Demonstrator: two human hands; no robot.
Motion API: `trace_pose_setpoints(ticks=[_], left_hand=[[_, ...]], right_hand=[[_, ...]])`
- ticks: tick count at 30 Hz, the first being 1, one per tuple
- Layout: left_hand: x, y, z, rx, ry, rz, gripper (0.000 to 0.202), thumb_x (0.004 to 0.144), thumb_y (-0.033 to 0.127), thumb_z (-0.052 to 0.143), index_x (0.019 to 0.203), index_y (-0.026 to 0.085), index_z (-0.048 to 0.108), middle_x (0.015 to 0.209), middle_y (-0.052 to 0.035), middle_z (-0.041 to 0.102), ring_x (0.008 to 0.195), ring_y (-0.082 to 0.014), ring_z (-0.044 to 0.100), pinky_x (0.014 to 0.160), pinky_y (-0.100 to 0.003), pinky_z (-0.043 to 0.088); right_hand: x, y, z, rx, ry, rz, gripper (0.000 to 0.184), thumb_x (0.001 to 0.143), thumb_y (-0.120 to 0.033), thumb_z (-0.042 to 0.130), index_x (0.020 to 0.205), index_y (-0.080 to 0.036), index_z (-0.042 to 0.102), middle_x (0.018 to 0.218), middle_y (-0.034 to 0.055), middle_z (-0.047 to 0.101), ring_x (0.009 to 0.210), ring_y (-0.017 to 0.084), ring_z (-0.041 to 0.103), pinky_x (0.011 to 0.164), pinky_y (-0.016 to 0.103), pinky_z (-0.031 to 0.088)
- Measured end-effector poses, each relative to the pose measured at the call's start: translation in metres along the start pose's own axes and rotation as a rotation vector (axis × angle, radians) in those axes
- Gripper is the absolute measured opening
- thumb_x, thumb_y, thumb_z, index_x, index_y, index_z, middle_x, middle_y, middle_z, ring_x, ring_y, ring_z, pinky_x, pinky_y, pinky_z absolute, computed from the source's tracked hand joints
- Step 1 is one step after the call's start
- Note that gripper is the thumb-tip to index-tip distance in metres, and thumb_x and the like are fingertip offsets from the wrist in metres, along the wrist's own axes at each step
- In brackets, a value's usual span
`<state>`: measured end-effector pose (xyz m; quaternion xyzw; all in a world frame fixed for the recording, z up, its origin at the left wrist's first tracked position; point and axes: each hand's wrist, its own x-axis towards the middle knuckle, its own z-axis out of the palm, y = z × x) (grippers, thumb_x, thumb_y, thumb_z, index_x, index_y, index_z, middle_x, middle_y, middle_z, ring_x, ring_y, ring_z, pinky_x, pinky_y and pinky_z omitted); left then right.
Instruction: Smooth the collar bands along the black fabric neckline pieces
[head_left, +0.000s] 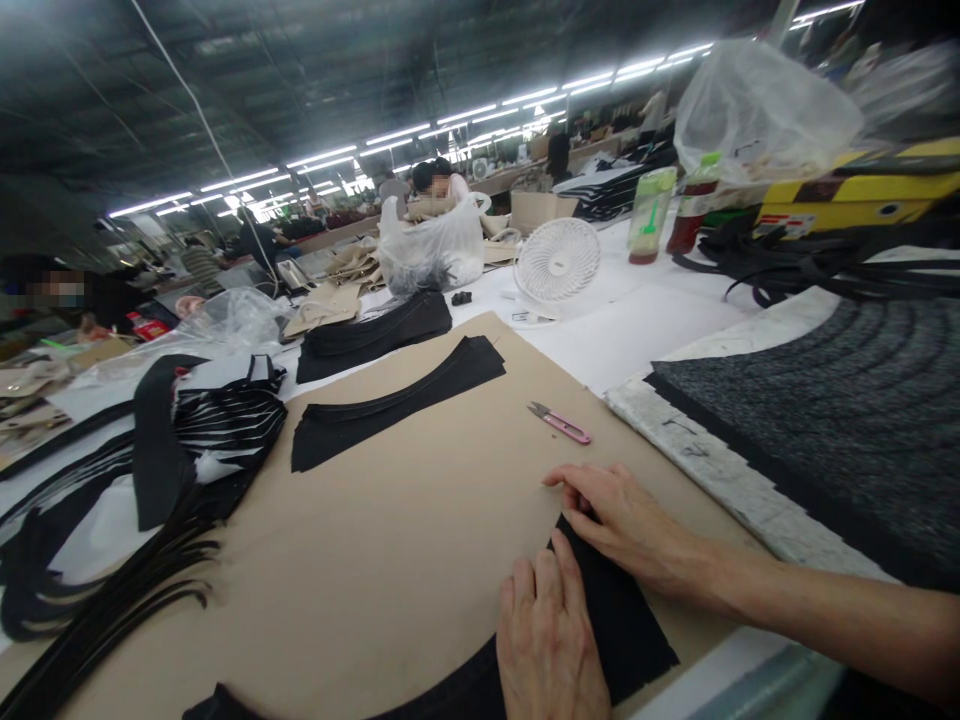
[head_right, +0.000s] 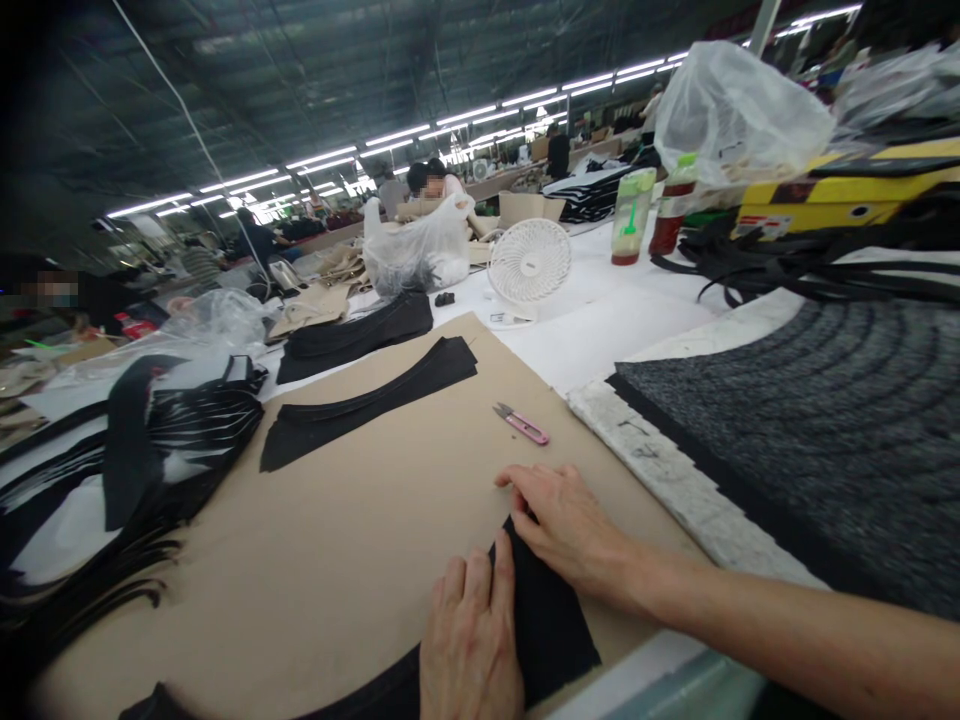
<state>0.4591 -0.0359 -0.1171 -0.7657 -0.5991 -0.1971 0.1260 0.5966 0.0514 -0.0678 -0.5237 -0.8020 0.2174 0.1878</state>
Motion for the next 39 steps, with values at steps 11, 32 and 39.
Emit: trace_pose_setpoints(ticks=[11, 32, 39], left_hand=[[-0.001, -0.001, 0.000, -0.010, -0.005, 0.012, 0.059, 0.071, 0.000, 0.050, 0.128, 0.012, 0.055, 0.100, -0.0082, 0.058, 0.092, -0.0262, 0.046, 0.080, -0.043, 0.042], [0.000, -0.003, -0.006, -0.019, -0.085, 0.028, 0.064, 0.071, 0.000, 0.052, 0.135, 0.009, 0.047, 0.099, -0.0079, 0.058, 0.087, -0.0238, 0.047, 0.079, -0.040, 0.044], [-0.012, -0.021, -0.016, -0.267, -0.102, -0.043, 0.055, 0.079, -0.004, 0.036, 0.130, 0.010, 0.052, 0.096, -0.0100, 0.059, 0.089, -0.0217, 0.053, 0.083, -0.034, 0.048]], right_hand=[[0.000, 0.005, -0.002, 0.066, 0.014, -0.002, 0.038, 0.077, -0.006, 0.042, 0.108, -0.022, 0.058, 0.098, 0.0028, 0.063, 0.086, 0.018, 0.057, 0.083, 0.038, 0.035], [0.009, 0.020, -0.005, 0.002, -0.041, -0.074, 0.031, 0.084, -0.027, 0.056, 0.115, -0.024, 0.057, 0.110, 0.0048, 0.062, 0.096, 0.023, 0.057, 0.088, 0.040, 0.040], [0.002, 0.016, -0.010, 0.066, 0.018, -0.196, 0.034, 0.092, -0.013, 0.034, 0.113, -0.021, 0.060, 0.110, 0.0072, 0.062, 0.103, 0.021, 0.054, 0.091, 0.037, 0.038]])
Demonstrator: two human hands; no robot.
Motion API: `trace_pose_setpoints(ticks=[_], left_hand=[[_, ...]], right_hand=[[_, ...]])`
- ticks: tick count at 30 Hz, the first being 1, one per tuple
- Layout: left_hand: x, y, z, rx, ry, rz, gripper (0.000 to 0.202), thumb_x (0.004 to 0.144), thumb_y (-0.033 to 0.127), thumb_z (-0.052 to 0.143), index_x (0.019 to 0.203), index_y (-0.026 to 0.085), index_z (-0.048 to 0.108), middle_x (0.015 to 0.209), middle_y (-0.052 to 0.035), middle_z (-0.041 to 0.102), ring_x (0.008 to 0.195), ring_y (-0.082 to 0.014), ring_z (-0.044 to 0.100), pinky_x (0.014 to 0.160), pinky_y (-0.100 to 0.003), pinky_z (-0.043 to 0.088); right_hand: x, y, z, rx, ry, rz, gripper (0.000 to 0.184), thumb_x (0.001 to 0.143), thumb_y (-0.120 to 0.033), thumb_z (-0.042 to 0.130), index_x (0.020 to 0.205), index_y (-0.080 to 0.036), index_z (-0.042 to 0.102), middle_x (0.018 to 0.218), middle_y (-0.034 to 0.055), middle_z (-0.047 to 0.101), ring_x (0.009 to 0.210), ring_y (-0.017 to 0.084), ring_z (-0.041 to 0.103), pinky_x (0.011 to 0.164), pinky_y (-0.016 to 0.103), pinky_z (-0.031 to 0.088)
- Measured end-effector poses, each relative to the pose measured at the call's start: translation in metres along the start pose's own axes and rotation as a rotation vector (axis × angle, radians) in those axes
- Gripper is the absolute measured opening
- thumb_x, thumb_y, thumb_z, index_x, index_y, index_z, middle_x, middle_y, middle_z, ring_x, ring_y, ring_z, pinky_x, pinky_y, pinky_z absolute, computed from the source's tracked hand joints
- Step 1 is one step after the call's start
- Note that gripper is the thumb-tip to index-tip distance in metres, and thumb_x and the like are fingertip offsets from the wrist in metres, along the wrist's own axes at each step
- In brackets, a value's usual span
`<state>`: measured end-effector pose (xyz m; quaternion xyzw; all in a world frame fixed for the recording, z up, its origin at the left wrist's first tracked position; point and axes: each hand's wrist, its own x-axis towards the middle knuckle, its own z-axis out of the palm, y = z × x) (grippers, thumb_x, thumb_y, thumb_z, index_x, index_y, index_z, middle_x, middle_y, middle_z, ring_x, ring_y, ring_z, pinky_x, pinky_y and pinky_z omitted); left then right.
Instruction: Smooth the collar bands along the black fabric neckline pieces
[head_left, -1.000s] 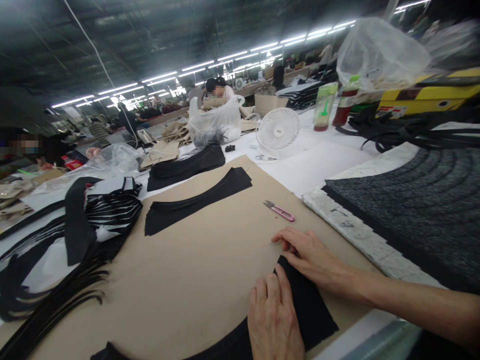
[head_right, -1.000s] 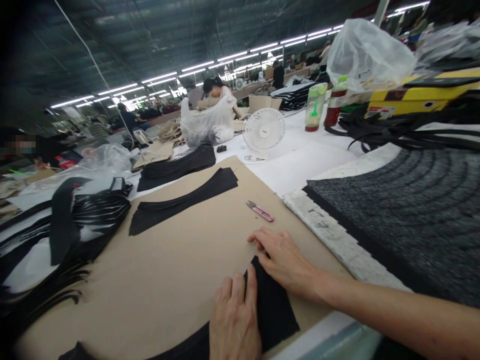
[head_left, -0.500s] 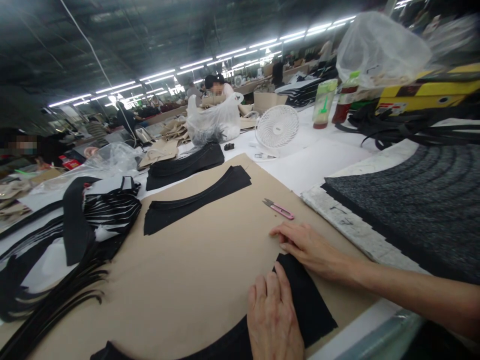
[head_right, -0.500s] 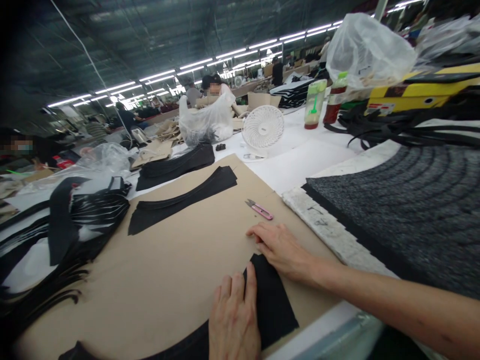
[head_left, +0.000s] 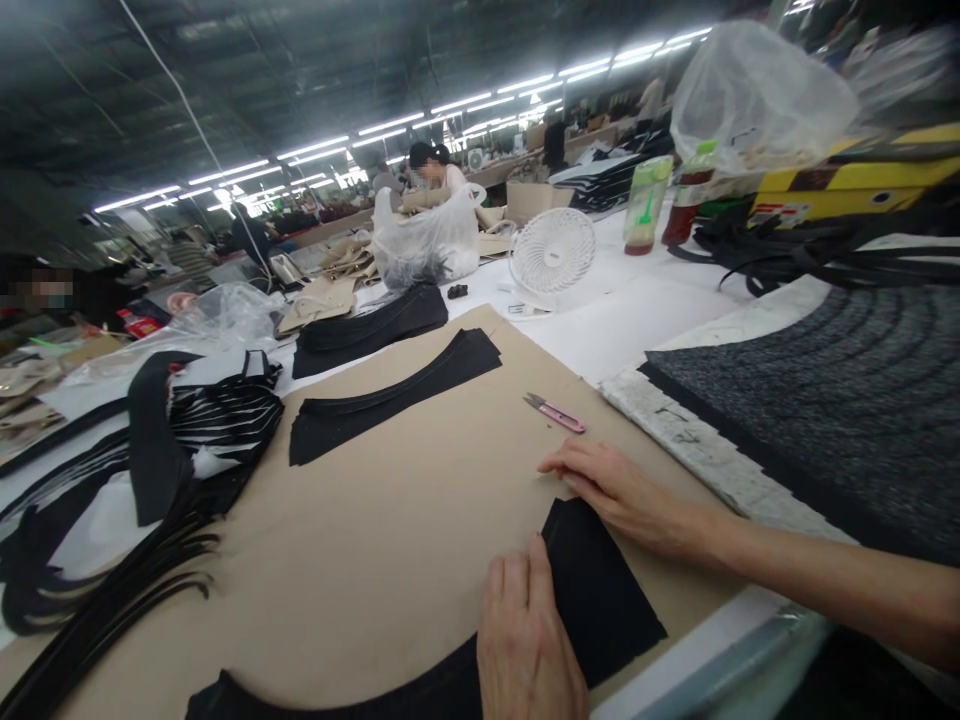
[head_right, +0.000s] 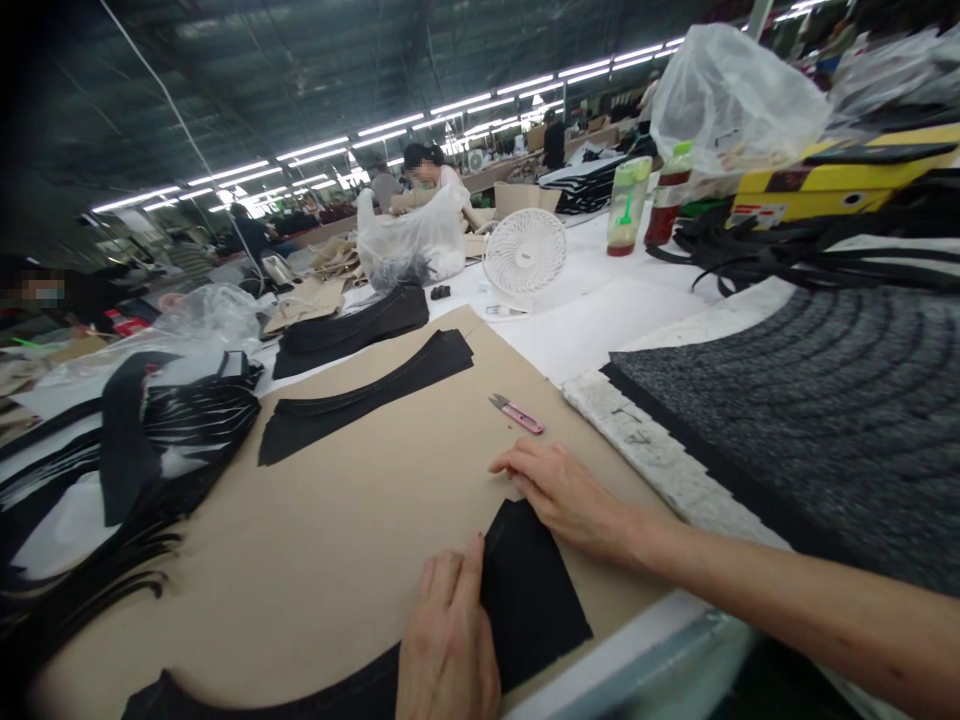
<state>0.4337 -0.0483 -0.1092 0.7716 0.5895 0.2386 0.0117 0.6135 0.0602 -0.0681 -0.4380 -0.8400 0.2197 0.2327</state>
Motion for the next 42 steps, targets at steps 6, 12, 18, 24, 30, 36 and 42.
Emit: trace_pose_setpoints(ticks=[6, 12, 18, 24, 30, 36, 42], left_hand=[[-0.010, 0.003, 0.016, 0.150, 0.191, 0.097, 0.045, 0.075, -0.002, 0.043, 0.115, 0.007, 0.063, 0.099, -0.0123, 0.063, 0.094, -0.0253, 0.058, 0.082, -0.039, 0.051], [-0.021, 0.003, 0.026, 0.196, 0.358, 0.121, 0.043, 0.075, 0.001, 0.043, 0.110, 0.011, 0.067, 0.108, -0.0102, 0.069, 0.099, -0.0253, 0.062, 0.082, -0.037, 0.052], [-0.027, -0.002, 0.014, 0.222, 0.322, 0.179, 0.045, 0.079, 0.001, 0.041, 0.116, 0.011, 0.064, 0.118, -0.0090, 0.067, 0.106, -0.0221, 0.063, 0.085, -0.031, 0.054], [-0.027, -0.006, -0.002, -0.042, 0.217, 0.130, 0.045, 0.083, 0.004, 0.045, 0.123, 0.017, 0.061, 0.124, -0.0068, 0.064, 0.113, -0.0211, 0.061, 0.092, -0.031, 0.055], [-0.025, -0.042, -0.047, -0.484, 0.249, -0.258, 0.030, 0.093, 0.015, 0.042, 0.107, 0.023, 0.067, 0.110, -0.0044, 0.069, 0.104, -0.0163, 0.064, 0.092, -0.031, 0.054], [-0.041, -0.047, -0.048, -0.330, 0.199, -0.163, 0.031, 0.094, 0.015, 0.039, 0.109, 0.021, 0.065, 0.098, -0.0068, 0.064, 0.093, -0.0171, 0.061, 0.081, -0.029, 0.054], [-0.060, -0.045, -0.033, -0.082, 0.143, 0.046, 0.042, 0.090, 0.006, 0.035, 0.125, 0.014, 0.055, 0.103, -0.0094, 0.064, 0.092, -0.0196, 0.058, 0.083, -0.033, 0.051]], right_hand=[[-0.018, -0.018, -0.002, -0.154, -0.213, -0.420, 0.045, 0.083, -0.003, 0.038, 0.119, -0.019, 0.060, 0.105, 0.0081, 0.062, 0.094, 0.021, 0.051, 0.091, 0.041, 0.033], [-0.021, -0.017, -0.001, -0.158, -0.244, -0.374, 0.044, 0.085, -0.005, 0.039, 0.121, -0.022, 0.059, 0.102, 0.0071, 0.062, 0.095, 0.022, 0.051, 0.091, 0.043, 0.031], [-0.022, -0.027, -0.006, -0.096, -0.269, -0.336, 0.051, 0.084, -0.003, 0.040, 0.128, -0.023, 0.055, 0.111, 0.0082, 0.061, 0.103, 0.021, 0.052, 0.096, 0.040, 0.034], [-0.023, -0.024, -0.003, -0.101, -0.263, -0.331, 0.054, 0.082, -0.001, 0.040, 0.128, -0.024, 0.055, 0.114, 0.0065, 0.063, 0.104, 0.018, 0.056, 0.100, 0.039, 0.034], [-0.033, -0.035, 0.000, -0.218, -0.145, -0.338, 0.063, 0.076, 0.002, 0.037, 0.130, -0.026, 0.054, 0.125, 0.0063, 0.058, 0.115, 0.019, 0.051, 0.102, 0.040, 0.034], [-0.039, -0.047, 0.012, -0.263, -0.195, -0.421, 0.062, 0.074, 0.001, 0.039, 0.129, -0.022, 0.054, 0.122, 0.0091, 0.059, 0.111, 0.022, 0.053, 0.101, 0.044, 0.034], [-0.043, -0.031, 0.023, -0.285, -0.180, -0.449, 0.060, 0.077, -0.002, 0.043, 0.132, -0.024, 0.053, 0.123, 0.0088, 0.059, 0.113, 0.023, 0.053, 0.100, 0.046, 0.034]])
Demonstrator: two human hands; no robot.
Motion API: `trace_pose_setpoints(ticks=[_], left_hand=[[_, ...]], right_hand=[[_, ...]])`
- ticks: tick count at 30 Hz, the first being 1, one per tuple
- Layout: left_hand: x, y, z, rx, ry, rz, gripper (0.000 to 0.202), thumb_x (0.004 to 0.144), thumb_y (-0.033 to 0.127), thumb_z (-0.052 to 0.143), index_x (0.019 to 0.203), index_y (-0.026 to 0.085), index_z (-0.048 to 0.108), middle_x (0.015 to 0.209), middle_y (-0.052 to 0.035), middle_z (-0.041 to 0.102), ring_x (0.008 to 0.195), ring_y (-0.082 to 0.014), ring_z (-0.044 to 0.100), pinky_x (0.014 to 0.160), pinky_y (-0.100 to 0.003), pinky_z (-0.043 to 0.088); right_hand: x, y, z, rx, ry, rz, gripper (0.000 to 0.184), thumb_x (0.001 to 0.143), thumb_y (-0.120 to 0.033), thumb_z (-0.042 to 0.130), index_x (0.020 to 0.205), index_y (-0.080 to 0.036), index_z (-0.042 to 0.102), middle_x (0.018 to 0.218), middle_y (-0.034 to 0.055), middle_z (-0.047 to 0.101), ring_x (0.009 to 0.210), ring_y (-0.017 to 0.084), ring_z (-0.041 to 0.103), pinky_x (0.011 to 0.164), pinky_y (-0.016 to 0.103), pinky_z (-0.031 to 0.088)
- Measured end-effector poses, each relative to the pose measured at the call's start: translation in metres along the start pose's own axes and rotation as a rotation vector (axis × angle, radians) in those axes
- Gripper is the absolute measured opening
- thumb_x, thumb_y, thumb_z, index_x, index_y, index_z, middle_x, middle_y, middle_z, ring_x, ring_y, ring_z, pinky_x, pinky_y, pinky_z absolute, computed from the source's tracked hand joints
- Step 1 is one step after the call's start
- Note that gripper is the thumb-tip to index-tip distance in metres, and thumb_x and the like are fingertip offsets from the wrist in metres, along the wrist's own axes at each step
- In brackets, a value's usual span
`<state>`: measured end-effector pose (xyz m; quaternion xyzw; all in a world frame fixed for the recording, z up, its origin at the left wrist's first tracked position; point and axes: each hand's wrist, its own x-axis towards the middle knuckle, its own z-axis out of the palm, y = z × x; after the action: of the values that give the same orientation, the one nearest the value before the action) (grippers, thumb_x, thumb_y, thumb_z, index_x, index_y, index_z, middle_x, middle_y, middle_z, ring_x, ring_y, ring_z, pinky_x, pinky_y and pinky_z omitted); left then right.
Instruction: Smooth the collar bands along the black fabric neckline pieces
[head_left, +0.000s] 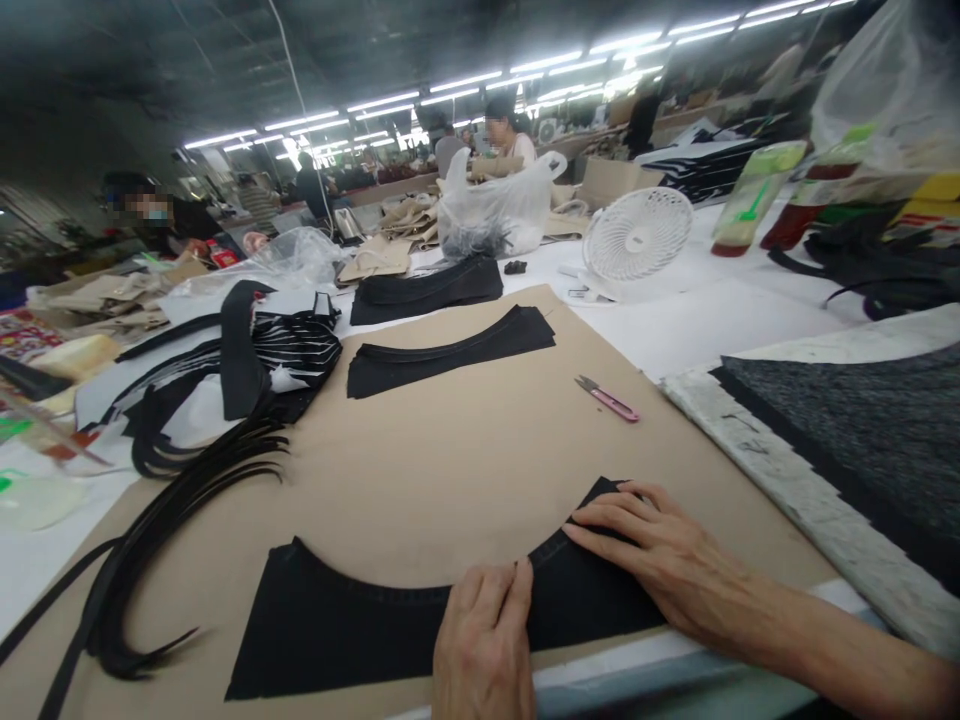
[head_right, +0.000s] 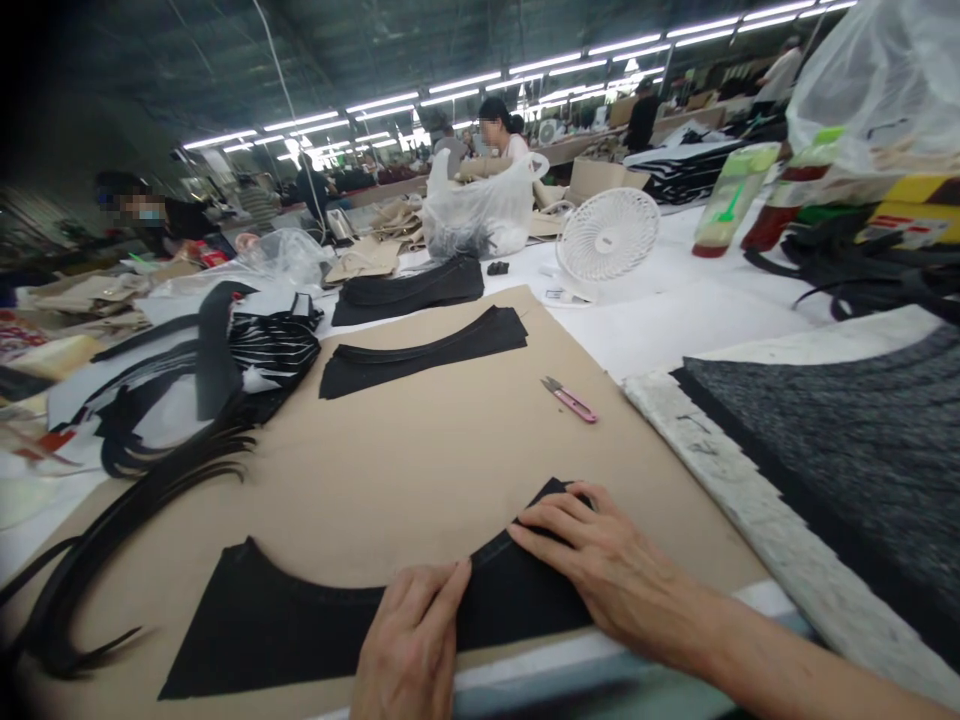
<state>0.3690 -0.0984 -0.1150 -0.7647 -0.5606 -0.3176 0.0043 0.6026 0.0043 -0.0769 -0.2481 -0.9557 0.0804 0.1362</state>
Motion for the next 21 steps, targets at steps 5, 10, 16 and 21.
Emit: trace_pose_setpoints(ticks=[5, 10, 16, 21], left_hand=[[-0.003, 0.002, 0.001, 0.135, 0.012, 0.049, 0.046, 0.085, 0.004, 0.036, 0.126, 0.011, 0.055, 0.106, -0.0103, 0.064, 0.097, -0.0213, 0.058, 0.086, -0.033, 0.048], [-0.001, 0.010, 0.006, 0.260, 0.098, 0.079, 0.042, 0.089, 0.005, 0.031, 0.120, 0.008, 0.059, 0.105, -0.0089, 0.067, 0.098, -0.0223, 0.059, 0.090, -0.035, 0.045], [0.002, 0.007, -0.022, -0.123, 0.047, -0.065, 0.035, 0.092, 0.014, 0.038, 0.118, 0.016, 0.061, 0.108, -0.0056, 0.067, 0.098, -0.0175, 0.061, 0.088, -0.028, 0.051], [-0.013, -0.027, -0.078, -0.150, 0.174, -0.336, 0.037, 0.093, 0.006, 0.038, 0.117, 0.021, 0.062, 0.115, -0.0065, 0.063, 0.109, -0.0138, 0.058, 0.096, -0.027, 0.049]], right_hand=[[0.008, -0.008, -0.005, -0.010, 0.027, 0.020, 0.056, 0.077, -0.001, 0.041, 0.126, -0.025, 0.057, 0.118, 0.0077, 0.062, 0.108, 0.023, 0.055, 0.102, 0.050, 0.030], [0.016, -0.022, 0.004, 0.013, 0.005, -0.059, 0.055, 0.082, -0.005, 0.045, 0.133, -0.026, 0.051, 0.118, 0.0068, 0.062, 0.106, 0.022, 0.055, 0.097, 0.043, 0.037], [-0.001, 0.004, 0.050, -0.091, 0.127, -0.145, 0.070, 0.076, -0.016, 0.057, 0.142, -0.033, 0.043, 0.117, 0.0055, 0.065, 0.101, 0.029, 0.059, 0.086, 0.047, 0.043], [-0.007, 0.015, 0.063, -0.156, 0.126, -0.114, 0.074, 0.076, -0.014, 0.052, 0.144, -0.040, 0.038, 0.118, 0.0048, 0.066, 0.102, 0.031, 0.060, 0.094, 0.054, 0.033]])
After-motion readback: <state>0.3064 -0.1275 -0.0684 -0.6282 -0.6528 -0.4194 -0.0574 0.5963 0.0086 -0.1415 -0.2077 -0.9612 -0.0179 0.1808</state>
